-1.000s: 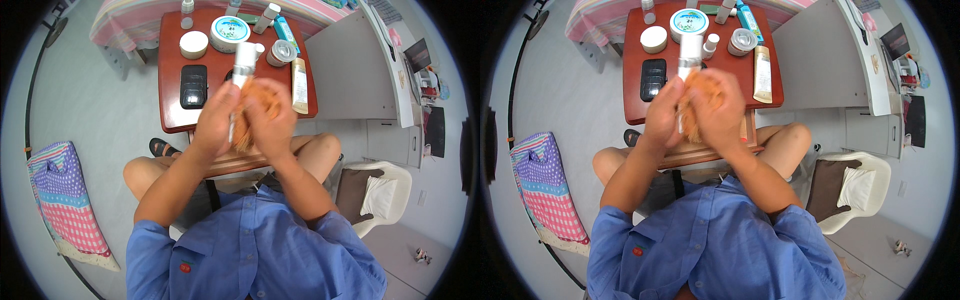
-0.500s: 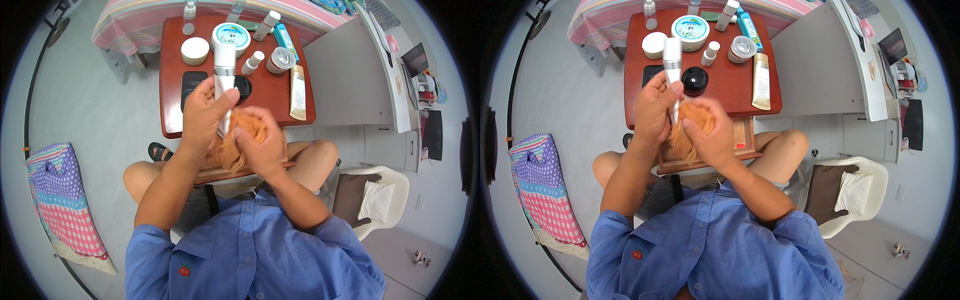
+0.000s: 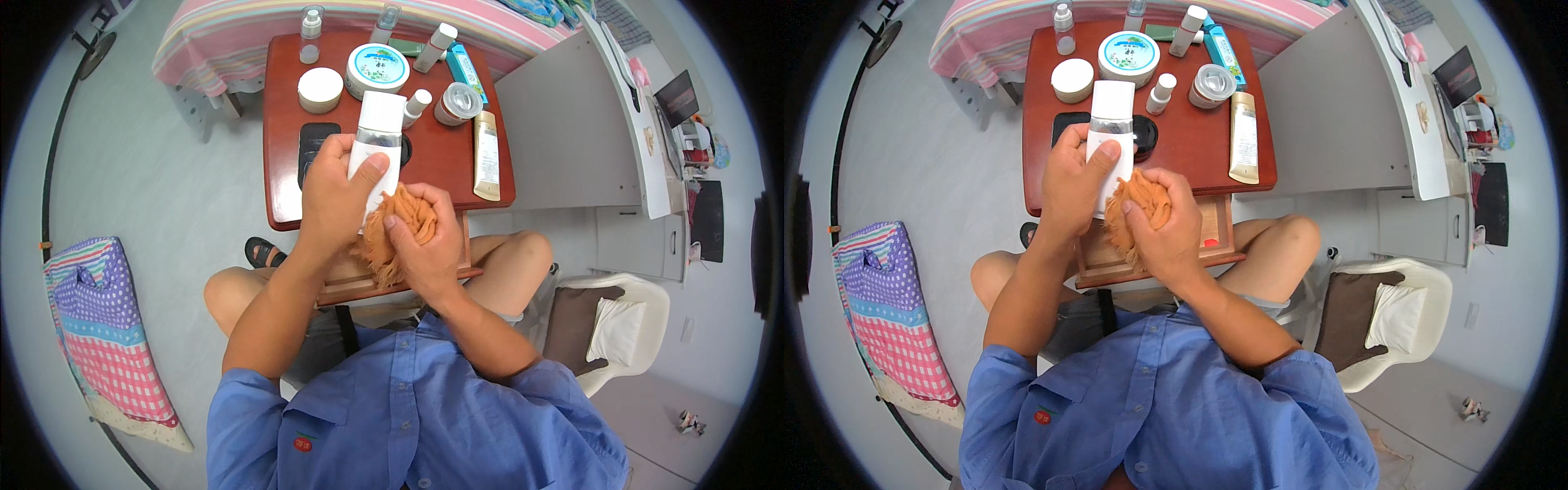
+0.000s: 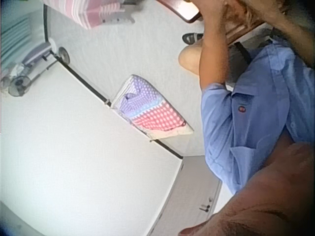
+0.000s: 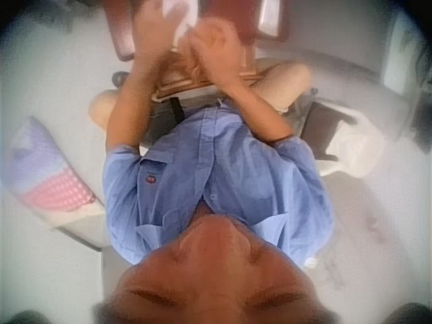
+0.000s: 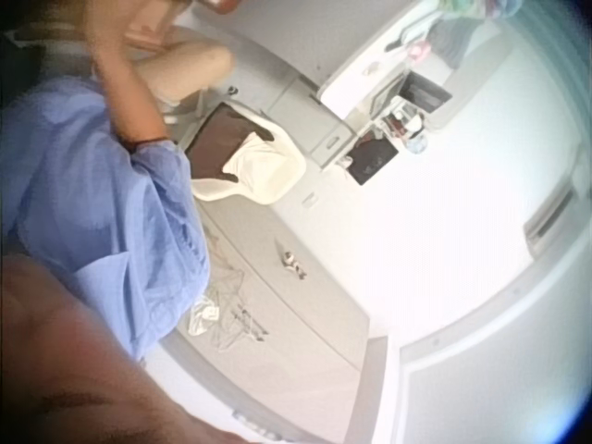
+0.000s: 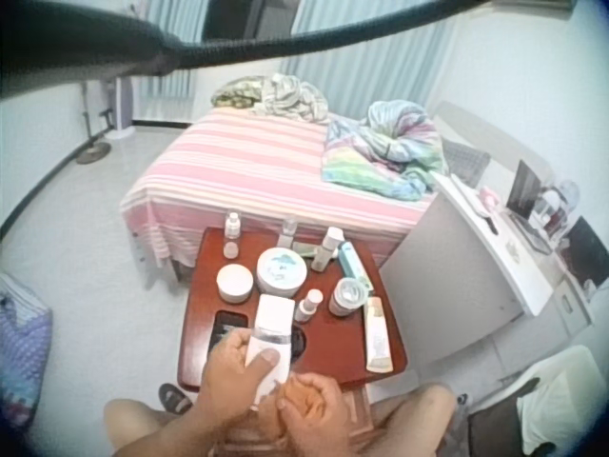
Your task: The person wipes cosmetic bottles and tubes using a cloth.
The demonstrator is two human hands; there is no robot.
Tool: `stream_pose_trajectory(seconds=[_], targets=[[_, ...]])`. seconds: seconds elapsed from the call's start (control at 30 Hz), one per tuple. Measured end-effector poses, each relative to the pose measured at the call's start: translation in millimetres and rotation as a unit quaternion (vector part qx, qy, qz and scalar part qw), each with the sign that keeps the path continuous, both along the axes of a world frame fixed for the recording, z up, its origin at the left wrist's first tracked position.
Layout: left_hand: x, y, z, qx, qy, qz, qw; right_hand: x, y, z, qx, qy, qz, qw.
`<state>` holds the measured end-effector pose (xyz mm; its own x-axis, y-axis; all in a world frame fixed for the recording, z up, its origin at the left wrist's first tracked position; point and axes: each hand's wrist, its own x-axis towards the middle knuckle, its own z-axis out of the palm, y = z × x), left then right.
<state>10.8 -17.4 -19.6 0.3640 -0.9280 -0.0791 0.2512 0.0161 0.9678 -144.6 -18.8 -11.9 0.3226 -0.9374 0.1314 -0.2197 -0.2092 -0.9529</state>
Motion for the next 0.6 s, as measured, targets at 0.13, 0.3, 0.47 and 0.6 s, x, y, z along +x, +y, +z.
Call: stream_pose_trajectory(seconds=[0.13, 0.3, 0.47, 0.6], targets=[[-16, 13, 11, -0.098, -0.072, -0.1, 0.988, 0, -22, 7, -0.018, -0.04, -0.043, 0.998], [-34, 9, 4, -0.168, 0.065, -0.086, 0.98, 6, -17, 20, -0.12, -0.029, -0.037, 0.992], [-25, 5, -3, -0.094, 0.229, -0.166, 0.954, 1, -11, 10, -0.127, 0.055, 0.017, 0.99], [-33, 11, 5, -0.115, 0.201, -0.165, 0.959, 11, -38, 47, -0.059, -0.115, -0.057, 0.99]])
